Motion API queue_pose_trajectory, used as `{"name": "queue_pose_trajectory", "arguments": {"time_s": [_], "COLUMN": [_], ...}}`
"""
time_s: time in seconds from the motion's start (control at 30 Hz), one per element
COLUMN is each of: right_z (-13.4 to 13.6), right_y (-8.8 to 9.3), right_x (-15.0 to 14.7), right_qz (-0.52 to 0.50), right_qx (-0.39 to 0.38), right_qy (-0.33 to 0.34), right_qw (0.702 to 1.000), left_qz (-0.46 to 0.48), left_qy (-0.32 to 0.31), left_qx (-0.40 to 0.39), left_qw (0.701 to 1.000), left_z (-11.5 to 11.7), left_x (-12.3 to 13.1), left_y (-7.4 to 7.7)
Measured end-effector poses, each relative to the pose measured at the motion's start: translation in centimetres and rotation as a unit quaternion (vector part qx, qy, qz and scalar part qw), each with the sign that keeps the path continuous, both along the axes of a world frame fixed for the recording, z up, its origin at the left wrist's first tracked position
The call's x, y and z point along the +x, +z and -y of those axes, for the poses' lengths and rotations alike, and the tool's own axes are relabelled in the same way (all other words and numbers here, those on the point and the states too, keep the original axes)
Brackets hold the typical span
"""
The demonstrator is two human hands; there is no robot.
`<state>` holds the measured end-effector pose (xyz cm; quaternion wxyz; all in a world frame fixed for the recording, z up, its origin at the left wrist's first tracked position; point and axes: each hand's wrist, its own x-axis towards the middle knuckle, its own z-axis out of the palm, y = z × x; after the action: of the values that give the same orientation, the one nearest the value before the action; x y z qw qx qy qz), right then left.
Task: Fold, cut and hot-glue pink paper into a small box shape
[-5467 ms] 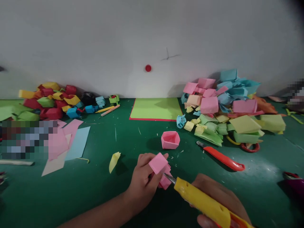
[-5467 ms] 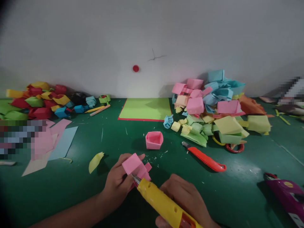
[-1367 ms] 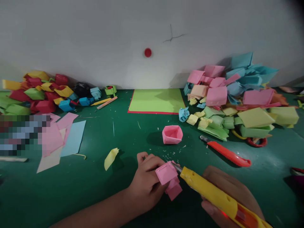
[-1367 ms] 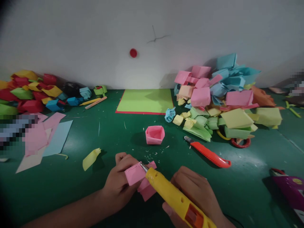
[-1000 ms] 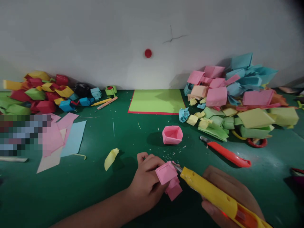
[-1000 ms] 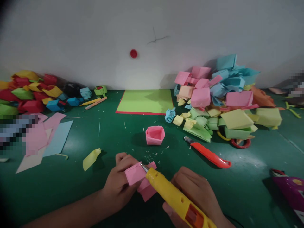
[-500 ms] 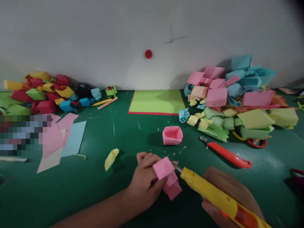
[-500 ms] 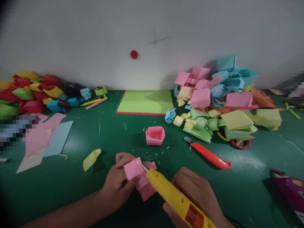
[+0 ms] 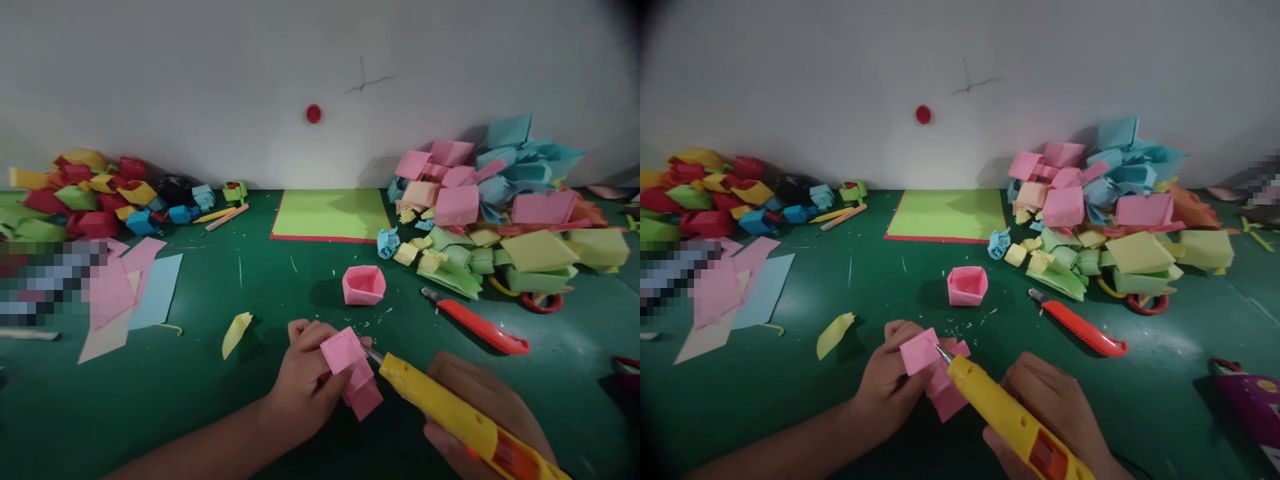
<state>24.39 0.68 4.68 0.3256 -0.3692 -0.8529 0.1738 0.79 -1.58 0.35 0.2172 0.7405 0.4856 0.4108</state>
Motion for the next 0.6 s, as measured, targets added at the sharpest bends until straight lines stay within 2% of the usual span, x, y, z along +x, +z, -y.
{"name": "queue_pose_trajectory", "arguments": {"time_s": [0.1, 0.3, 0.6], "right_z": [0.08, 0.24, 0.16], "right_y": [0.02, 0.18, -0.09], "right_x": [0.17, 0.13, 0.07], "right_qz": [-0.007, -0.017, -0.023], "right_qx": [-0.025, -0.035, -0.026], "right_qy": [0.030, 0.024, 0.025], "right_qw": [0.999, 0.999, 0.999], "left_qz": [0.008, 0.010, 0.019], "left_qy": [-0.009, -0.029, -0.034], "left_qx": [0.013, 0.039, 0.050], "left_qw": [1.000, 0.999, 0.998], "left_z": [0.02, 0.10, 0.01], "left_x": [0.04, 0.21, 0.30], "left_y": [-0.13, -0.76, -0.58]}}
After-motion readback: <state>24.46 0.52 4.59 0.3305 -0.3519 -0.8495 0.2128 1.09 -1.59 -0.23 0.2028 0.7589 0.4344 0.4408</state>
